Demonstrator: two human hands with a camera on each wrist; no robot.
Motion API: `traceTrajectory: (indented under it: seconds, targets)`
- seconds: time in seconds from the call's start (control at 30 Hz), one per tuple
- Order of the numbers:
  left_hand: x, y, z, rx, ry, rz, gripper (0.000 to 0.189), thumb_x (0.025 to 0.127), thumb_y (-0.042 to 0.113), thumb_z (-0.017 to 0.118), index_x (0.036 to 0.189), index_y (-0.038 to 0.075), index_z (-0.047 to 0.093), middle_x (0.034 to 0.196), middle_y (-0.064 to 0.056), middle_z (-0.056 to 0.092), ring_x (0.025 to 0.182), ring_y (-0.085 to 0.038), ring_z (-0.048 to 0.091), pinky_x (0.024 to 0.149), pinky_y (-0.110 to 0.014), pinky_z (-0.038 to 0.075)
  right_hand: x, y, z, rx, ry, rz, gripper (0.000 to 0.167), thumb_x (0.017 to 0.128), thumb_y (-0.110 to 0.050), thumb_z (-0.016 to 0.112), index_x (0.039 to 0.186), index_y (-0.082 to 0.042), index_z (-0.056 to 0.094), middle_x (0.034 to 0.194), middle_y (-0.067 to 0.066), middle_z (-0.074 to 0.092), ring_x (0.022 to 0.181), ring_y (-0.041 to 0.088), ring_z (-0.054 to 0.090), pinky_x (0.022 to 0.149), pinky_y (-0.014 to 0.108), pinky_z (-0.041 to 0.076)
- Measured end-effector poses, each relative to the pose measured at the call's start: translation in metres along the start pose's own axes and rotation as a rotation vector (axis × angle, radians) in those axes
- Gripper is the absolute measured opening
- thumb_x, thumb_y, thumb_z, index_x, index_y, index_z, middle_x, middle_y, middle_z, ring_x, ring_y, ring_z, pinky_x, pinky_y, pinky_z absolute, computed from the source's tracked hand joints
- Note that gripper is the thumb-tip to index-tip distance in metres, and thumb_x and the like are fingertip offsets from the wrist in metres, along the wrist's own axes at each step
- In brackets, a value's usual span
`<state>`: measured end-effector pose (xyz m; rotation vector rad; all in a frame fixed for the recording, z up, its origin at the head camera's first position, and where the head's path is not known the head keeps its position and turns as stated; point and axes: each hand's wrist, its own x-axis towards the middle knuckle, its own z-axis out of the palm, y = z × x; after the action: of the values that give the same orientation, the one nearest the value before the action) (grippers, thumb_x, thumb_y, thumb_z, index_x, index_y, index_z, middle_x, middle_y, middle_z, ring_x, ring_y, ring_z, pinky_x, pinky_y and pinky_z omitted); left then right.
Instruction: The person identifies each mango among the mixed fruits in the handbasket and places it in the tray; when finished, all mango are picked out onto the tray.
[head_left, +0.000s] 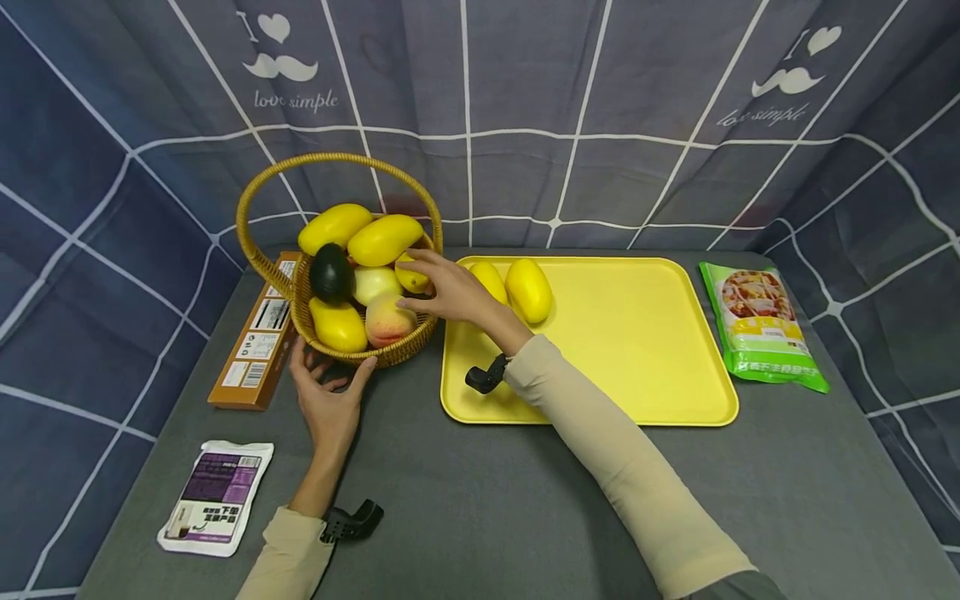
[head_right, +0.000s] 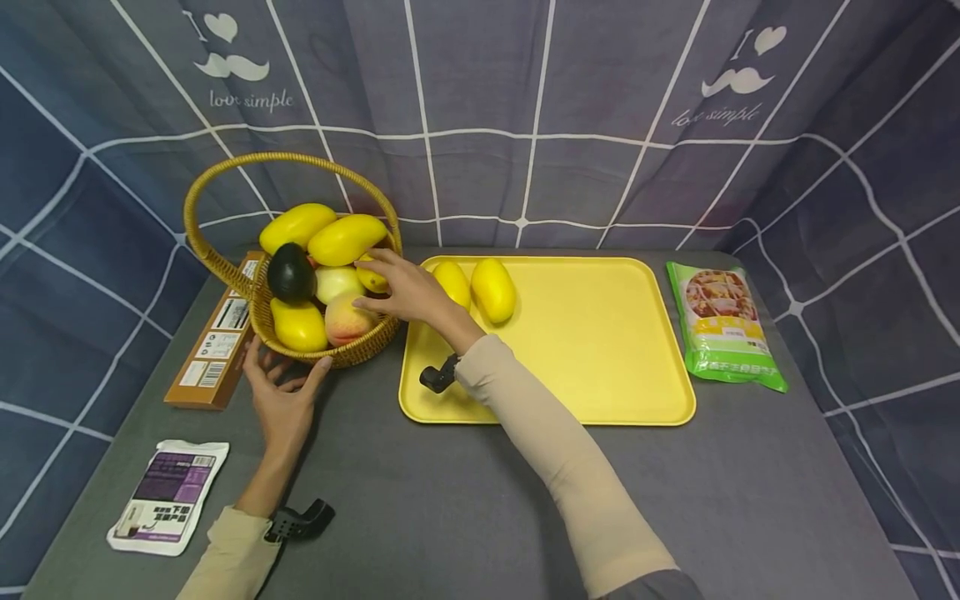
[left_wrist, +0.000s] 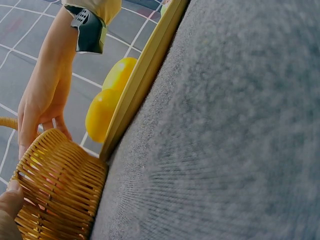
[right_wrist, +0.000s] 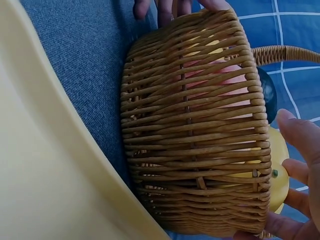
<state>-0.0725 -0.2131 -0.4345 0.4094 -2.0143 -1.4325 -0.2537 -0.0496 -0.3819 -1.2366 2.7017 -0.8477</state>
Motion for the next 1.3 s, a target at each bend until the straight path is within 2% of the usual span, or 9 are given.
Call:
traceTrajectory:
  seconds: [0.23, 0.37, 0.57, 0.6, 0.73, 0.8, 0.93, 1.17, 1.3]
  targets:
    - [0.006, -0.03, 0.002, -0.001, 0.007, -0.007, 0.095, 0.08, 0.015, 0.082, 0.155, 0.017, 0.024, 0.147, -0.014, 0.039, 0.123, -0.029, 0.047, 0.081, -0.032, 0.044, -0.004, -0.003, -0.001, -0.028, 0.015, -0.01, 0.068, 0.09, -0.055, 0.063, 0.146, -0.021, 0.048, 0.158, 0.003, 0.034, 0.122, 0.019, 0.056, 0.099, 0.037, 0.047]
    - [0.008, -0.039, 0.002, -0.002, 0.009, 0.007, 0.094, 0.08, 0.019, 0.082, 0.154, 0.025, 0.024, 0.147, -0.009, 0.04, 0.122, -0.024, 0.048, 0.08, -0.027, 0.045, -0.008, -0.006, -0.004, -0.03, 0.032, -0.011, 0.067, 0.089, -0.056, 0.063, 0.146, -0.022, 0.049, 0.157, 0.001, 0.035, 0.116, 0.017, 0.059, 0.093, 0.035, 0.049]
    - [0.008, -0.04, 0.003, 0.001, 0.009, 0.013, 0.093, 0.08, 0.021, 0.082, 0.154, 0.026, 0.025, 0.148, -0.007, 0.039, 0.123, -0.024, 0.048, 0.08, -0.023, 0.044, -0.018, -0.008, -0.008, 0.007, 0.049, -0.037, 0.069, 0.087, -0.054, 0.067, 0.146, -0.021, 0.049, 0.157, 0.002, 0.034, 0.096, 0.018, 0.064, 0.086, 0.032, 0.049]
    - [0.006, -0.034, 0.003, -0.001, 0.007, 0.011, 0.093, 0.081, 0.02, 0.081, 0.154, 0.023, 0.025, 0.148, -0.009, 0.039, 0.123, -0.026, 0.048, 0.08, -0.025, 0.045, -0.02, -0.008, -0.008, 0.012, 0.053, -0.044, 0.07, 0.087, -0.054, 0.067, 0.146, -0.021, 0.048, 0.158, 0.002, 0.034, 0.097, 0.018, 0.063, 0.087, 0.033, 0.05]
    - [0.005, -0.032, 0.004, 0.007, 0.014, 0.01, 0.094, 0.08, 0.018, 0.082, 0.154, 0.022, 0.025, 0.147, -0.012, 0.04, 0.122, -0.029, 0.048, 0.079, -0.023, 0.044, -0.03, -0.009, -0.009, 0.04, 0.066, -0.068, 0.07, 0.087, -0.052, 0.069, 0.146, -0.021, 0.048, 0.158, 0.002, 0.032, 0.104, 0.017, 0.062, 0.088, 0.032, 0.05]
    - [0.004, -0.023, 0.003, -0.002, 0.012, 0.01, 0.093, 0.08, 0.015, 0.081, 0.154, 0.016, 0.025, 0.147, -0.017, 0.04, 0.121, -0.032, 0.048, 0.079, -0.026, 0.045, -0.034, -0.009, -0.009, 0.051, 0.076, -0.078, 0.07, 0.087, -0.051, 0.07, 0.146, -0.02, 0.048, 0.157, 0.002, 0.033, 0.107, 0.017, 0.062, 0.088, 0.031, 0.051]
    - [0.002, -0.014, 0.003, -0.015, 0.011, 0.01, 0.091, 0.081, 0.011, 0.08, 0.153, 0.008, 0.025, 0.146, -0.023, 0.039, 0.121, -0.036, 0.047, 0.08, -0.031, 0.044, -0.039, -0.011, -0.008, 0.075, 0.097, -0.085, 0.067, 0.087, -0.048, 0.071, 0.144, -0.019, 0.051, 0.155, 0.003, 0.036, 0.103, 0.018, 0.062, 0.087, 0.029, 0.05]
    - [0.007, -0.035, 0.003, 0.018, 0.011, -0.01, 0.095, 0.08, 0.017, 0.082, 0.155, 0.02, 0.023, 0.148, -0.011, 0.04, 0.123, -0.025, 0.048, 0.08, -0.028, 0.044, -0.034, -0.007, -0.003, 0.085, 0.111, -0.101, 0.059, 0.088, -0.043, 0.072, 0.139, -0.017, 0.056, 0.149, 0.004, 0.042, 0.099, 0.016, 0.063, 0.085, 0.025, 0.051]
    - [0.005, -0.031, 0.003, 0.007, 0.006, -0.003, 0.095, 0.08, 0.014, 0.081, 0.155, 0.015, 0.023, 0.148, -0.016, 0.039, 0.123, -0.03, 0.048, 0.081, -0.032, 0.045, -0.027, -0.003, -0.002, 0.073, 0.116, -0.102, 0.053, 0.091, -0.034, 0.07, 0.138, -0.015, 0.055, 0.144, 0.006, 0.044, 0.09, 0.013, 0.063, 0.08, 0.023, 0.05]
